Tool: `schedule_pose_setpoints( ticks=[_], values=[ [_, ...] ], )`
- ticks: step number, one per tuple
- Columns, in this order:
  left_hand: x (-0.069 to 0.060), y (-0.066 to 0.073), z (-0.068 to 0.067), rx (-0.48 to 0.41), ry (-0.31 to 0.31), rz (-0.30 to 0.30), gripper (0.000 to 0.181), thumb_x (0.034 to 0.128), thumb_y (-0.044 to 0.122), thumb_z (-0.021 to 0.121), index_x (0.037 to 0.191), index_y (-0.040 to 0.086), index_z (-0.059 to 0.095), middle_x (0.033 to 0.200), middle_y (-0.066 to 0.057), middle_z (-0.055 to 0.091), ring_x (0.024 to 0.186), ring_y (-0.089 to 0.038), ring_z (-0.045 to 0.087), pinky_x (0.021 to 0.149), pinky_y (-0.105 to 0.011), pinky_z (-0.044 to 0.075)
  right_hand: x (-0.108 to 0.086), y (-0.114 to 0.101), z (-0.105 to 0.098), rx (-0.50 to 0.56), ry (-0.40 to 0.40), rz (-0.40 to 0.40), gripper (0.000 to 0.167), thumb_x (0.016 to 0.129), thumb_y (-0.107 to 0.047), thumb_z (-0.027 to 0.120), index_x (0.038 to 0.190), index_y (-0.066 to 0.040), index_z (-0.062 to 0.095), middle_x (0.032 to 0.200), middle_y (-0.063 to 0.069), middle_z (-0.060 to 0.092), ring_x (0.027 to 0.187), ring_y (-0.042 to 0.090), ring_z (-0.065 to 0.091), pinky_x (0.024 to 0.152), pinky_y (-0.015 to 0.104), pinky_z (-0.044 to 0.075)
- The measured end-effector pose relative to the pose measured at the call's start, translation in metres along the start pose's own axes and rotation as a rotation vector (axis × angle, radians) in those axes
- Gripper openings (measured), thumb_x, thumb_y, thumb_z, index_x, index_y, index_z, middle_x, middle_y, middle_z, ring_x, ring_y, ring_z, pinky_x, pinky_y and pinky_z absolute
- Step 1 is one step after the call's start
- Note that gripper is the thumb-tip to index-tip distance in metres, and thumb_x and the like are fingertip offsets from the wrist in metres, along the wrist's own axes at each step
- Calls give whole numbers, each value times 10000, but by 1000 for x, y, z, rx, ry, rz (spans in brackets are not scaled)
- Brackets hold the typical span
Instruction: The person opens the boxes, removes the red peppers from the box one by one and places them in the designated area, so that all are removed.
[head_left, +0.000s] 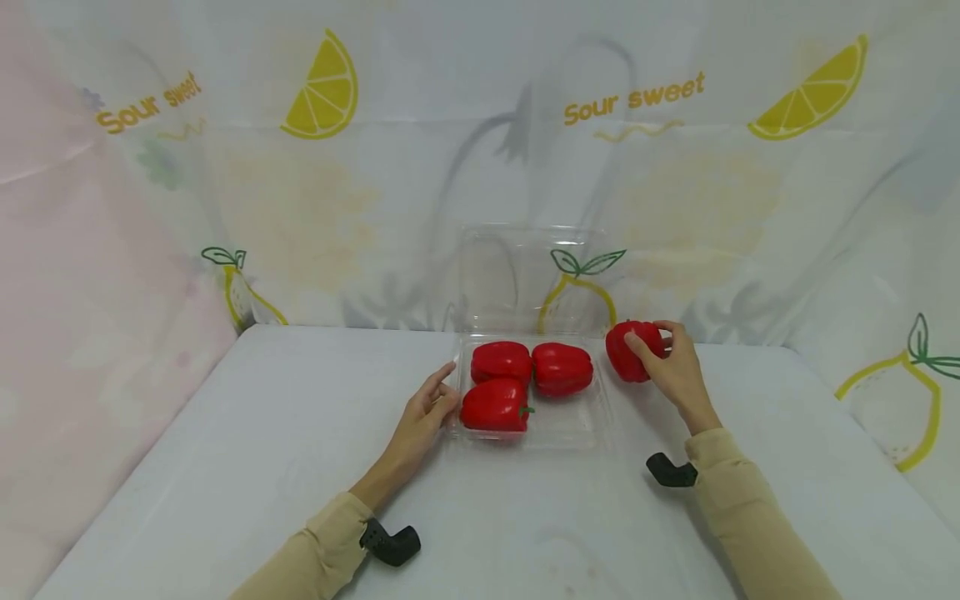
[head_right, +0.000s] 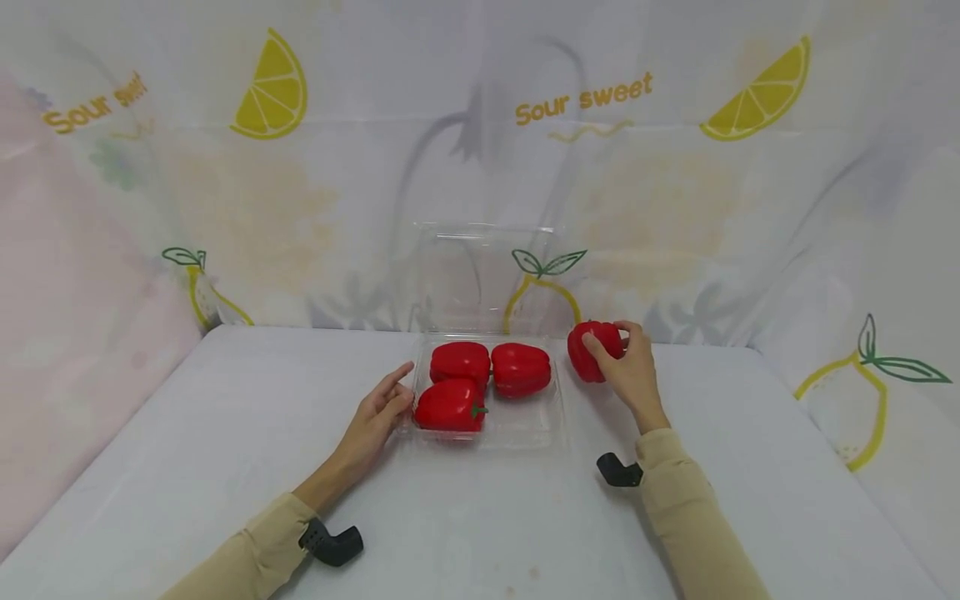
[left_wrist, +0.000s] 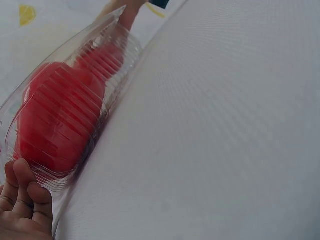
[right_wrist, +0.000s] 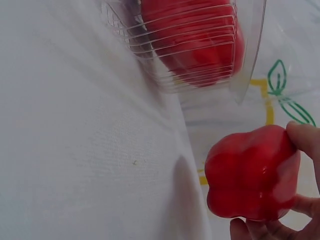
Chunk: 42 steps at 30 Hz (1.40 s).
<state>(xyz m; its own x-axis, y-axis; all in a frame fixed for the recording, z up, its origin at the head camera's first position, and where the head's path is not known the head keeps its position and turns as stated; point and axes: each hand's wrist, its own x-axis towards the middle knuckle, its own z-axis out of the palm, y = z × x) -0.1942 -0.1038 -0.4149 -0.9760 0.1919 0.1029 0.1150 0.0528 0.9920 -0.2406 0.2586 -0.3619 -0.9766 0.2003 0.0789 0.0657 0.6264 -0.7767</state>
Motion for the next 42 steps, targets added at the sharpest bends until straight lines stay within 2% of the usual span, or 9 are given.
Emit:
schedule_pose_setpoints(
  ticks=[17,22,28,36,42],
  values=[
    [2,-2,1,-10,-2,4,474,984,126,470,1443,159,355,906,-35,480,711,-87,475,664,-167,435,8,6,10,-78,-13,7,830,885,-585,499,1434,-22,233,1307,287,367,1172,416,404,942,549,441],
    [0,1,1,-5,0,8,483,981,113,466,1448,152,350,908,-36,484,716,-90,479,668,-168,436,8,8,10,-101,-22,-3,826,891,-593,477,1433,-21,227,1295,292,358,1144,412,412,917,543,443],
    [0,0,0,1,8,8,482,983,108,456,1451,139,345,908,-32,485,721,-90,481,678,-167,440,8,10,10,-109,-43,-36,754,938,-516,438,1434,8,219,1265,301,376,1093,398,441,862,494,455],
    [-2,-2,0,2,8,-5,478,986,127,465,1449,147,347,904,-28,480,718,-89,477,674,-168,438,7,12,10,-80,-87,-48,743,953,-487,428,1466,-8,185,1354,305,362,1171,436,428,959,553,431],
    [-1,-1,1,4,-1,7,488,984,115,461,1455,153,340,912,-29,489,727,-101,478,677,-167,438,6,13,9,-69,-133,-1,793,942,-540,405,1505,-72,101,1452,292,280,1261,458,375,1016,576,379]
  ],
)
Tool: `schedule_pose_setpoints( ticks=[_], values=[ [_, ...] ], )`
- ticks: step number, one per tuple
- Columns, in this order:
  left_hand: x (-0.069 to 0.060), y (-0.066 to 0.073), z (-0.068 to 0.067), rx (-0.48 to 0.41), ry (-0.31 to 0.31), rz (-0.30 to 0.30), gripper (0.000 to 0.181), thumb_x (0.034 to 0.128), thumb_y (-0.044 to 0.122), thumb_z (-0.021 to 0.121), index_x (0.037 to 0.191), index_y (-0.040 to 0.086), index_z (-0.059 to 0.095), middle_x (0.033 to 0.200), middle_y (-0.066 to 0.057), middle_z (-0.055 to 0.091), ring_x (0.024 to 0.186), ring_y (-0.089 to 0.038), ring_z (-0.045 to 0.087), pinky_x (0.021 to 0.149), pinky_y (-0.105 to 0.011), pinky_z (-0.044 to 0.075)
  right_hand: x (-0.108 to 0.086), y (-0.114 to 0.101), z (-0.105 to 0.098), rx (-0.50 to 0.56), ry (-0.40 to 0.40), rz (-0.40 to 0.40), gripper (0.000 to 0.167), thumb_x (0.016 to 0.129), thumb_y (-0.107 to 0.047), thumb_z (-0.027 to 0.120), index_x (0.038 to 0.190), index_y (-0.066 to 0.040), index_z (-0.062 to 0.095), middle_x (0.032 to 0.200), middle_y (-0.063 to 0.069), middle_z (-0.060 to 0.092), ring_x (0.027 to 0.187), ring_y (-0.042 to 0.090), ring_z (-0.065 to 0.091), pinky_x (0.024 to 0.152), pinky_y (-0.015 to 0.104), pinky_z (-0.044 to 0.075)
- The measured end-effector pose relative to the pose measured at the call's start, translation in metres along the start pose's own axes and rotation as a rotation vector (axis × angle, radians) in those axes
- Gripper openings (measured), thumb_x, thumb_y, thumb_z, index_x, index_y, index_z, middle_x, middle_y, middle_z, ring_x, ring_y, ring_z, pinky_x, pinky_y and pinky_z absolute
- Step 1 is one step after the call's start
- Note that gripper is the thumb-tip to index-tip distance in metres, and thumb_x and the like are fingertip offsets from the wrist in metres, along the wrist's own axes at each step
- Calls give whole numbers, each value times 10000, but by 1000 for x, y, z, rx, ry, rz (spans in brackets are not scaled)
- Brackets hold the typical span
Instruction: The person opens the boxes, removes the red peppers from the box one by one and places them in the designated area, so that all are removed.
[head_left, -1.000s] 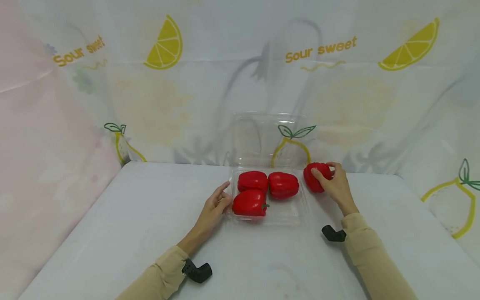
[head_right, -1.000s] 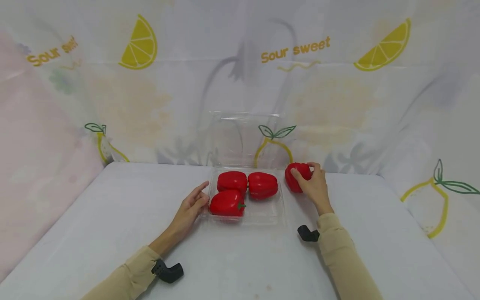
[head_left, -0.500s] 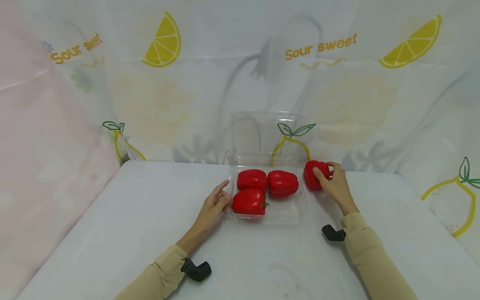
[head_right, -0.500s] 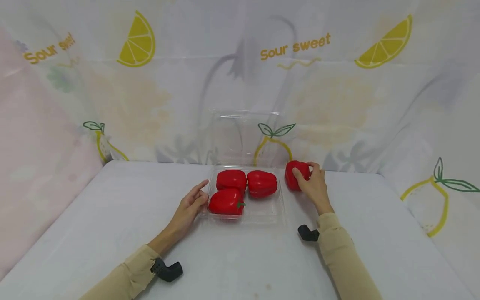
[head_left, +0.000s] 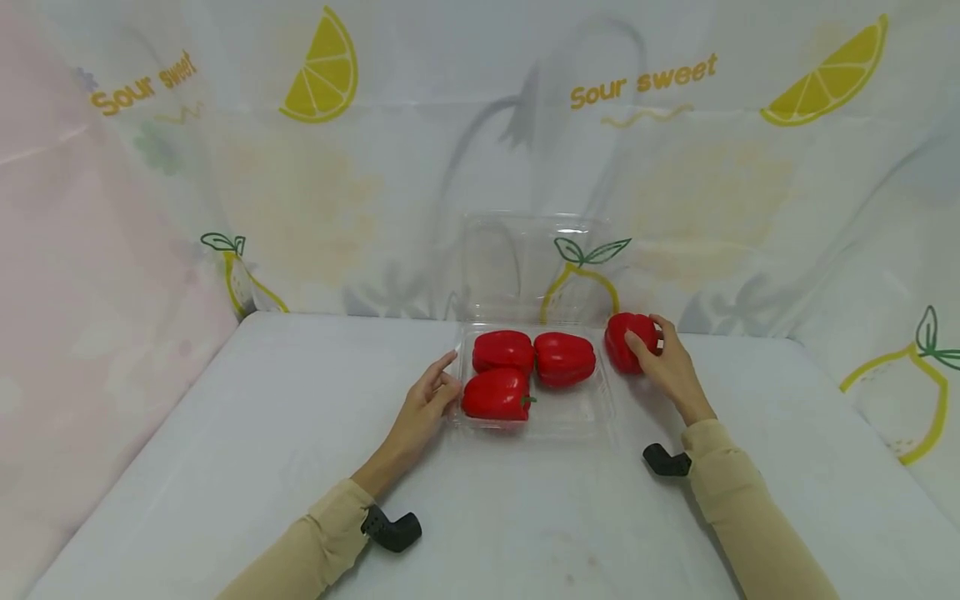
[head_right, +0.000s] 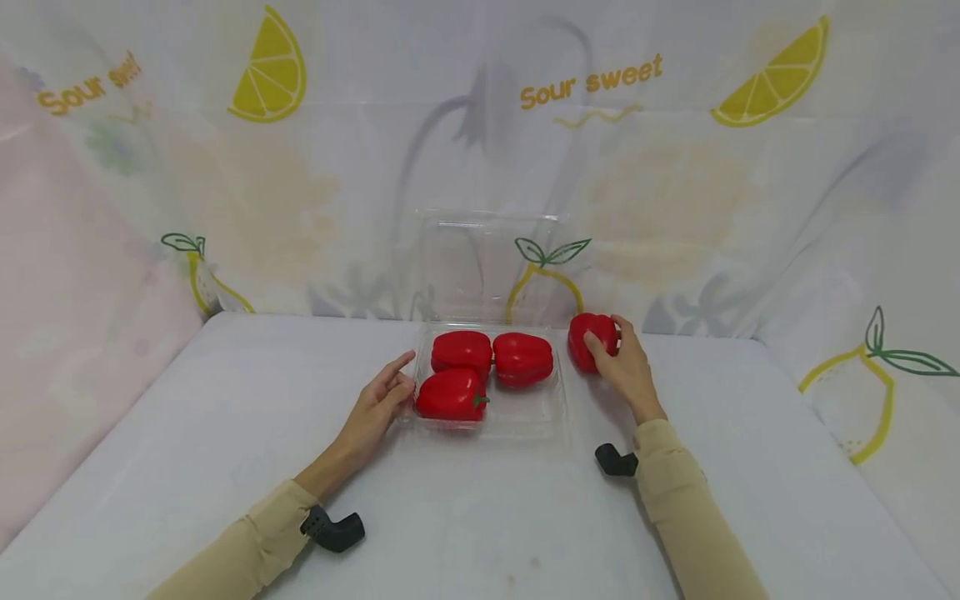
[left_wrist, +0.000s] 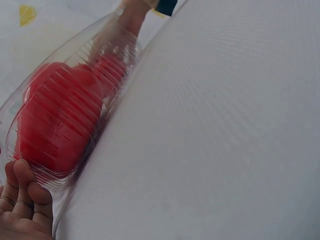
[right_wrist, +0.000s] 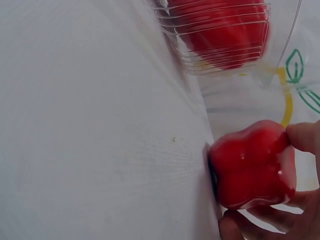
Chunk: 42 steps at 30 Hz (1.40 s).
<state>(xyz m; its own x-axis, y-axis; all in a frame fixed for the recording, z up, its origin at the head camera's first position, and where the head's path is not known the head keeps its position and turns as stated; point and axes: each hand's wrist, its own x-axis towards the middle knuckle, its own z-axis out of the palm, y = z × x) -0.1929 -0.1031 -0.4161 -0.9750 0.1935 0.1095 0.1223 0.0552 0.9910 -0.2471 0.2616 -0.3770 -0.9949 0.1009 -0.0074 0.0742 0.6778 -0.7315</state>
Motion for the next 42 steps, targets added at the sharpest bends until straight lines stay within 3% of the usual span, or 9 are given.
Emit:
schedule_pose_setpoints(
  ticks=[9,15,28,32,42],
  values=[
    [1,2,-1,4,-4,0,491,984,108,450,1459,137,331,914,-16,490,727,-90,476,679,-166,433,1,-1,-1,2,-17,33,849,926,-586,391,1511,-72,51,1470,290,256,1304,461,336,1033,582,357],
    [1,1,0,8,-4,-3,493,984,111,451,1460,152,331,923,-19,490,726,-85,474,676,-160,435,1,0,-2,38,14,6,829,932,-552,420,1503,-54,84,1454,286,283,1294,451,350,1031,576,364],
    [2,0,-1,3,0,2,485,983,92,447,1454,128,341,918,-35,489,721,-77,474,674,-161,435,-2,-6,-6,115,259,-205,581,951,-297,511,1424,-26,311,1399,256,332,1302,404,306,1039,607,284],
    [2,1,-1,1,-4,1,483,984,104,452,1454,117,340,920,-32,486,725,-72,473,676,-158,436,-3,-11,-7,108,262,-279,586,947,-294,524,1423,-26,311,1395,244,318,1296,393,296,1031,620,278],
    [3,-1,-1,-8,1,-9,485,980,103,453,1452,129,344,907,-14,491,725,-79,477,681,-163,443,-8,-24,-5,67,199,-353,583,930,-304,558,1412,-71,327,1432,193,267,1322,367,259,1020,648,298]
  ],
)
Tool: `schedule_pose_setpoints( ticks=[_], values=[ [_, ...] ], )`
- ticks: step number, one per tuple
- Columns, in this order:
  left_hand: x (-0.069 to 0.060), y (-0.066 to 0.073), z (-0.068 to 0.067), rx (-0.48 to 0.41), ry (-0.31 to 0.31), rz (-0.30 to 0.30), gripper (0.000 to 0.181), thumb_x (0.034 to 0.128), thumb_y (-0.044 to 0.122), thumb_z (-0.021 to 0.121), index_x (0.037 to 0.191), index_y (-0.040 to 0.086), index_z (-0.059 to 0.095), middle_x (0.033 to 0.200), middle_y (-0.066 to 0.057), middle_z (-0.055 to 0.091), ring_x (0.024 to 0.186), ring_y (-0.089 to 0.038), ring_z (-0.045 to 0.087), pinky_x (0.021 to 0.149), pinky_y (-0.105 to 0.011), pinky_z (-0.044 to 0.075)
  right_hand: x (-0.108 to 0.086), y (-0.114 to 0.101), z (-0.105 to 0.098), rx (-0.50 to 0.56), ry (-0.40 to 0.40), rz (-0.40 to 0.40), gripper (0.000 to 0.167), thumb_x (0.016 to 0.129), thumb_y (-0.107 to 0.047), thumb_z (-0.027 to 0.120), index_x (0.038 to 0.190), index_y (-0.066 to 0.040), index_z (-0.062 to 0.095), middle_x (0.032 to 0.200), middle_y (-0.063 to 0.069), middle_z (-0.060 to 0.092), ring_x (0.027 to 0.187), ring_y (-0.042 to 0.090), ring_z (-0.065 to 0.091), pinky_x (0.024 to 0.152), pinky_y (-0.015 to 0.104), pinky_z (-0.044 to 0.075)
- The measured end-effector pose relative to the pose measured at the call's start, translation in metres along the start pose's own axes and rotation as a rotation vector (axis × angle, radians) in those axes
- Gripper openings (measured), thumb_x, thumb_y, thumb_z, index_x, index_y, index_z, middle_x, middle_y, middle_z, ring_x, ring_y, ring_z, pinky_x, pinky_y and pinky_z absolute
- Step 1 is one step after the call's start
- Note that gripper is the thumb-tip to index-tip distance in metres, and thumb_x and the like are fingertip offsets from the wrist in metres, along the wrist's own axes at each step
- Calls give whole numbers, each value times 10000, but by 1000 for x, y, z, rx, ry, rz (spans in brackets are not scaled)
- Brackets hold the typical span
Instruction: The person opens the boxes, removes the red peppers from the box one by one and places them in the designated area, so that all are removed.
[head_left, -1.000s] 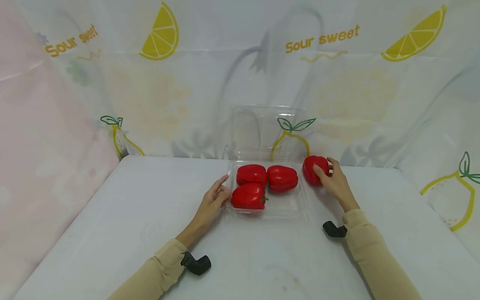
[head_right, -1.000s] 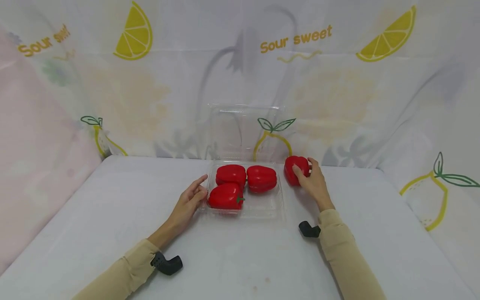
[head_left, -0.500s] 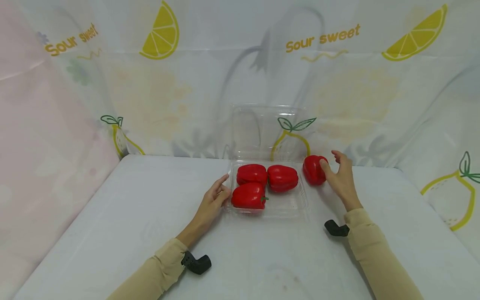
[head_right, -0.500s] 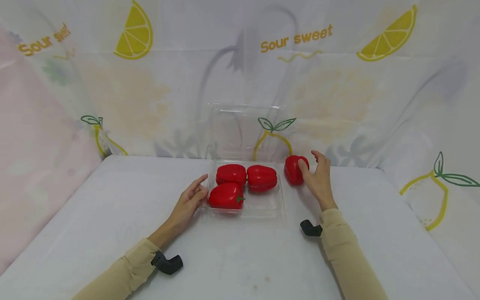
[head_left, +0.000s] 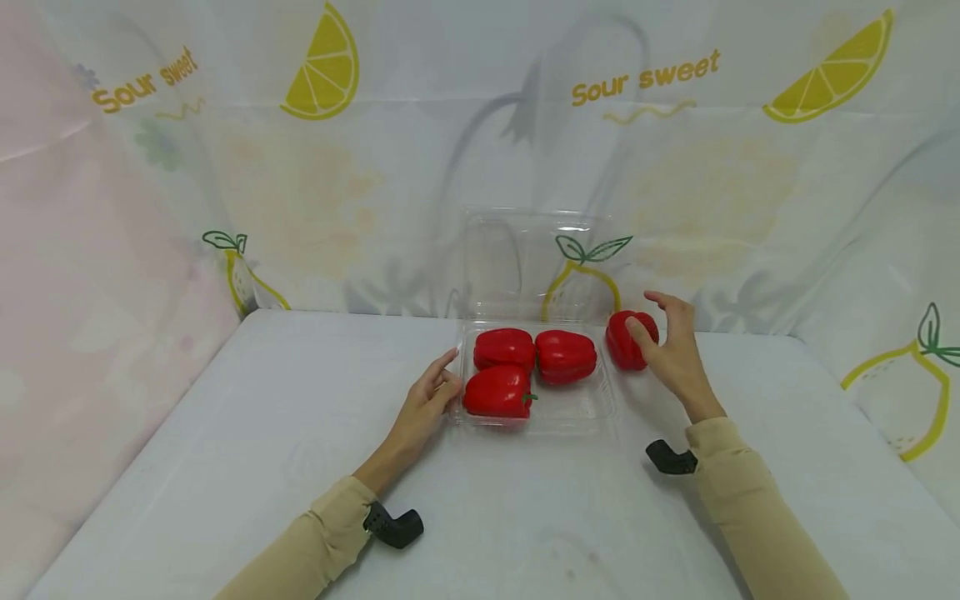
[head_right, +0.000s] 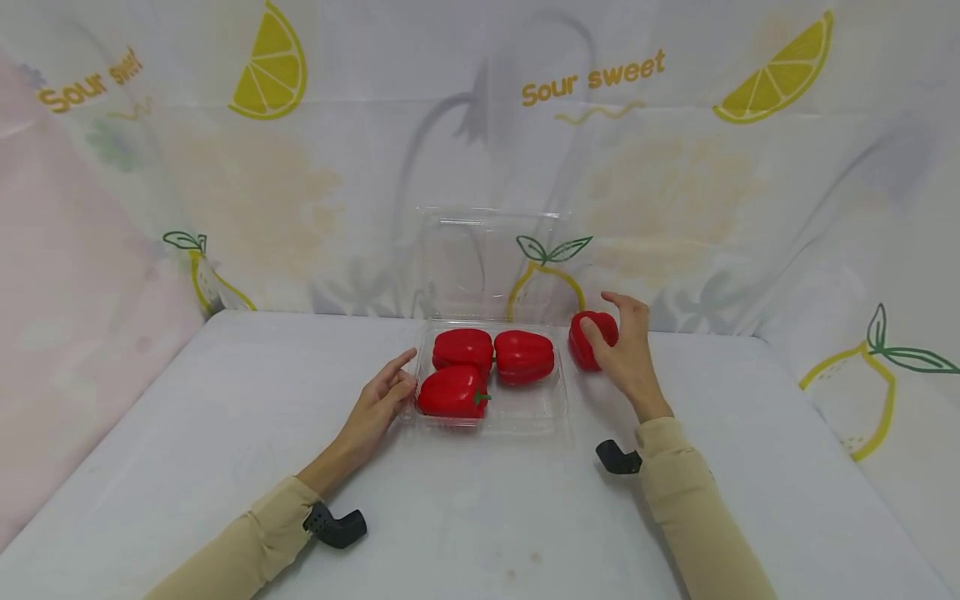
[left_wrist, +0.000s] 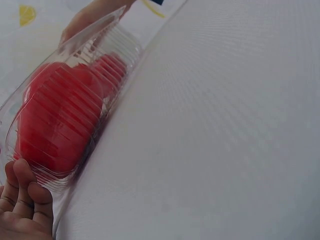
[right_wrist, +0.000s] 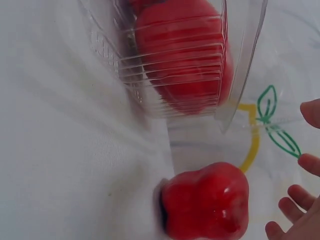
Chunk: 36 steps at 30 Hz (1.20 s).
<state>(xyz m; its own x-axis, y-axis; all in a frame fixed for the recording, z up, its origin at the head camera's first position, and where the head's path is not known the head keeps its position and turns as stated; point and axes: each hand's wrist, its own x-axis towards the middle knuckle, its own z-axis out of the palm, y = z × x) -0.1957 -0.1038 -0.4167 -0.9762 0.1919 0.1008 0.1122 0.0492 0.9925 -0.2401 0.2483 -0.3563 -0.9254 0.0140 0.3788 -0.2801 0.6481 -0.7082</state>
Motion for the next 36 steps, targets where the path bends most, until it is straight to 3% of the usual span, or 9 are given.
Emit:
schedule_pose_setpoints(
  ticks=[13,21,26,36],
  values=[
    [-1,2,1,6,-7,-5,489,986,115,449,1459,148,333,927,-28,491,764,-111,482,710,-173,447,-4,-12,12,-42,-159,-117,570,909,-228,598,1391,-79,333,1419,197,264,1255,410,356,912,605,447],
    [-1,2,0,10,-8,-9,488,989,129,451,1461,150,331,930,-27,491,766,-118,485,716,-179,451,-9,-20,22,-67,-307,-124,662,876,-299,652,1424,-149,313,1468,130,256,1359,329,243,970,623,394],
    [-2,2,1,9,-7,-7,490,985,124,455,1459,159,335,923,-18,490,755,-121,485,708,-182,453,-13,-23,29,-11,-375,-170,676,859,-268,677,1422,-177,315,1456,76,302,1356,288,262,1016,586,374],
    [-1,1,0,2,-10,9,488,984,121,450,1458,149,335,914,-18,488,730,-93,483,692,-172,445,-15,-28,37,-17,-410,-239,697,830,-273,709,1417,-220,337,1458,45,307,1354,252,276,1003,576,395]
  ],
)
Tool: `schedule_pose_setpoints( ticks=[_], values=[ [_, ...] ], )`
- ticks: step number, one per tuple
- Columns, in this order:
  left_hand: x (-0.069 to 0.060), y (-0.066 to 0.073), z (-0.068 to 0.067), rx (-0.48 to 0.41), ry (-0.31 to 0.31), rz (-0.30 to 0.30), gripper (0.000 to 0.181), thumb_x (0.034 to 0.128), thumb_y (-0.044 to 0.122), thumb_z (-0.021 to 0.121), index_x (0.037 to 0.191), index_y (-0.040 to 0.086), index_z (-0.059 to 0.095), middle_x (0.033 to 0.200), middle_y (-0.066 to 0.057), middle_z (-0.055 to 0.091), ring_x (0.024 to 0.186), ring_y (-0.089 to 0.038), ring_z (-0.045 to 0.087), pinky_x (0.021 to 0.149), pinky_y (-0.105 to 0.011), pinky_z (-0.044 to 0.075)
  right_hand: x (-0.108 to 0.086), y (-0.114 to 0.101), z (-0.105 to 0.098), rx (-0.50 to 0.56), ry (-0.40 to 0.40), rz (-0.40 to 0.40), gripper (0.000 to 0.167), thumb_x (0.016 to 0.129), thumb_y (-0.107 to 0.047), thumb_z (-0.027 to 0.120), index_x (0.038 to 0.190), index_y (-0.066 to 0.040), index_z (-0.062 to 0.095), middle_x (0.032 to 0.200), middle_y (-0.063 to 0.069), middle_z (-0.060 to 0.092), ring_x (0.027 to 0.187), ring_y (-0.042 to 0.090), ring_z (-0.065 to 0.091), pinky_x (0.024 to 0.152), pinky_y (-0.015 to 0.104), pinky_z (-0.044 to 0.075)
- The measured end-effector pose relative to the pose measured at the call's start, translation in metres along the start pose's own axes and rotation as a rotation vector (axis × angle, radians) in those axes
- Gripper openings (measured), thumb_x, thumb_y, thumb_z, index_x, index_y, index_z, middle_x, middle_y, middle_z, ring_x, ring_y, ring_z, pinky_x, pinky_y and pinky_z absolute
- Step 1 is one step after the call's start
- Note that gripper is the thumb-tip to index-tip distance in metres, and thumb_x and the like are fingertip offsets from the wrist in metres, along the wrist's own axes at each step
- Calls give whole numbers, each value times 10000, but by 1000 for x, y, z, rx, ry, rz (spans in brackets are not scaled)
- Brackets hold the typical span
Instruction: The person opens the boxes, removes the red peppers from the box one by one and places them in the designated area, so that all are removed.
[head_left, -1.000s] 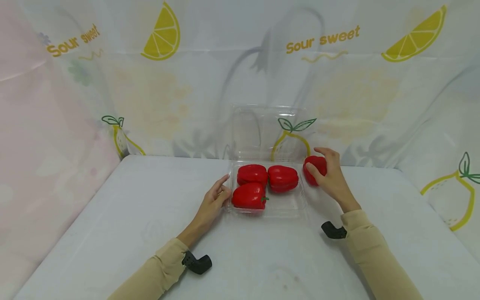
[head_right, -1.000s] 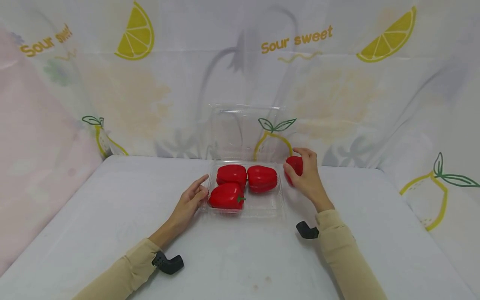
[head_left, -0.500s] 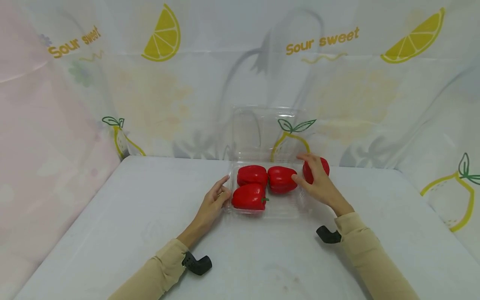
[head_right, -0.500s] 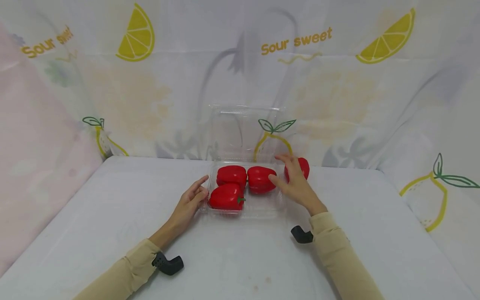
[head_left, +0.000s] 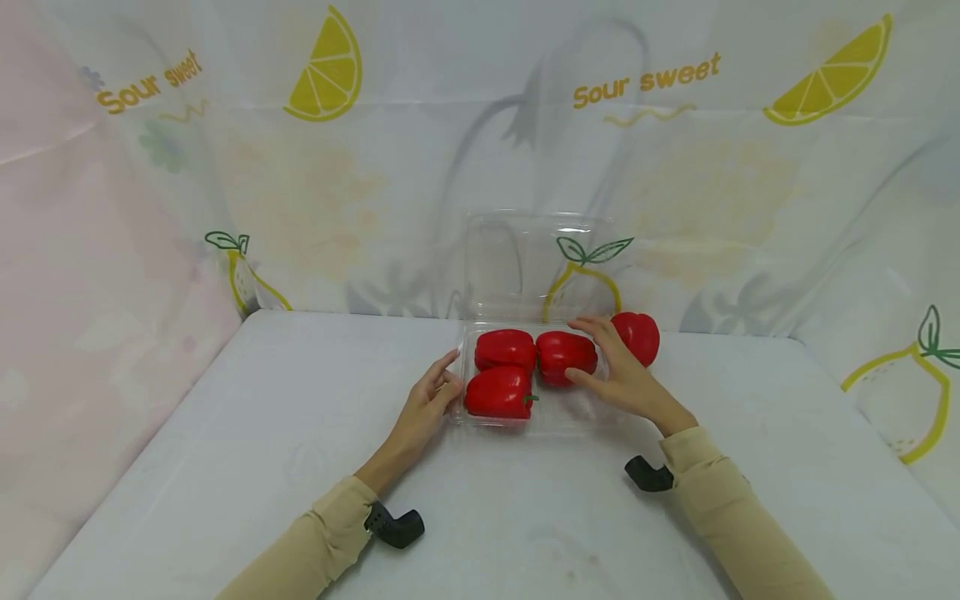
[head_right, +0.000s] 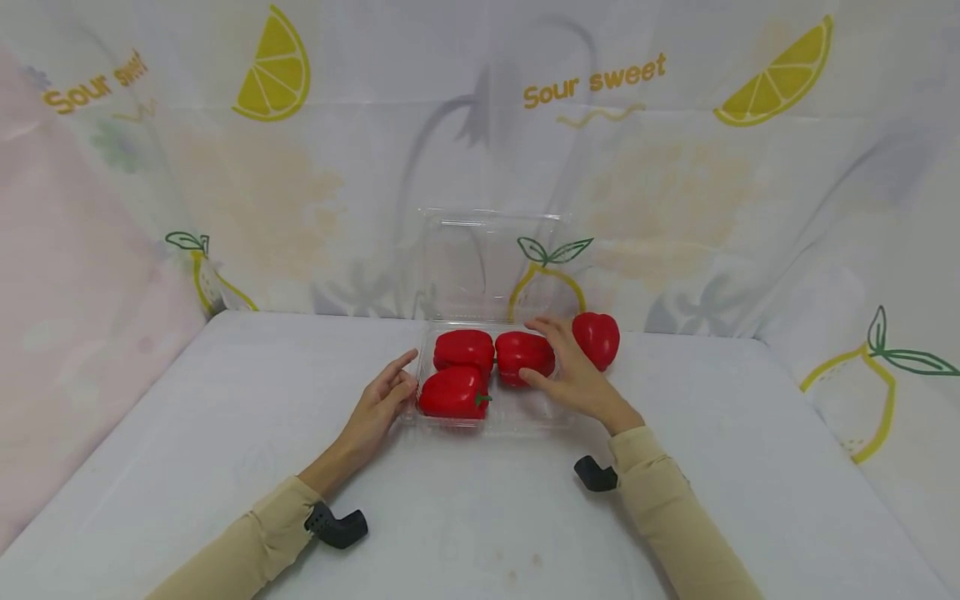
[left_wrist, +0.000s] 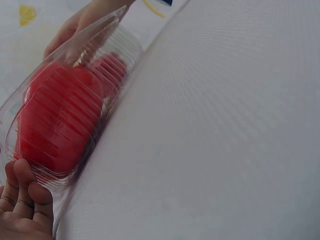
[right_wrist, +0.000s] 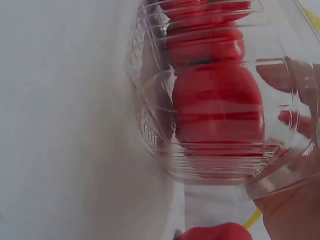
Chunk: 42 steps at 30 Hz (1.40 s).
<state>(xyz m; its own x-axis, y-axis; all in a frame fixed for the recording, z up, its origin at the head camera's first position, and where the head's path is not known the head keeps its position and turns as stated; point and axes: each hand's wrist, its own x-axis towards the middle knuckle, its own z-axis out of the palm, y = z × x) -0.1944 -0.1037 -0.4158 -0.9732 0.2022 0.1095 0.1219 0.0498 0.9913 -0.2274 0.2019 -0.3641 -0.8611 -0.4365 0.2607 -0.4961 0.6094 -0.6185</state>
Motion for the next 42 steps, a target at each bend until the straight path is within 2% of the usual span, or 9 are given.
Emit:
schedule_pose_setpoints(
  ticks=[10,23,29,42],
  values=[
    [-1,0,0,13,-2,-11,478,991,119,441,1457,156,337,924,-38,486,738,-113,480,689,-178,440,2,2,8,-68,-23,-74,701,811,-205,733,1401,-163,358,1467,91,297,1338,274,316,950,507,471],
    [-1,1,1,-9,3,-4,499,977,110,458,1459,138,332,915,-26,490,713,-89,481,679,-171,443,4,-3,12,-218,-2,-129,634,816,-151,726,1361,-147,402,1440,135,345,1279,336,410,939,521,472],
    [0,0,0,-8,-5,10,494,981,109,459,1458,119,330,895,-27,486,700,-73,474,669,-170,426,5,-6,13,-223,-2,-119,574,826,-130,717,1326,-162,438,1409,107,391,1268,307,424,922,495,491],
    [1,0,0,1,2,1,488,981,114,461,1454,147,344,905,-26,493,714,-81,485,687,-171,434,5,-2,14,-239,16,-166,541,827,-152,718,1311,-170,477,1371,96,410,1268,271,401,914,446,507]
  ],
)
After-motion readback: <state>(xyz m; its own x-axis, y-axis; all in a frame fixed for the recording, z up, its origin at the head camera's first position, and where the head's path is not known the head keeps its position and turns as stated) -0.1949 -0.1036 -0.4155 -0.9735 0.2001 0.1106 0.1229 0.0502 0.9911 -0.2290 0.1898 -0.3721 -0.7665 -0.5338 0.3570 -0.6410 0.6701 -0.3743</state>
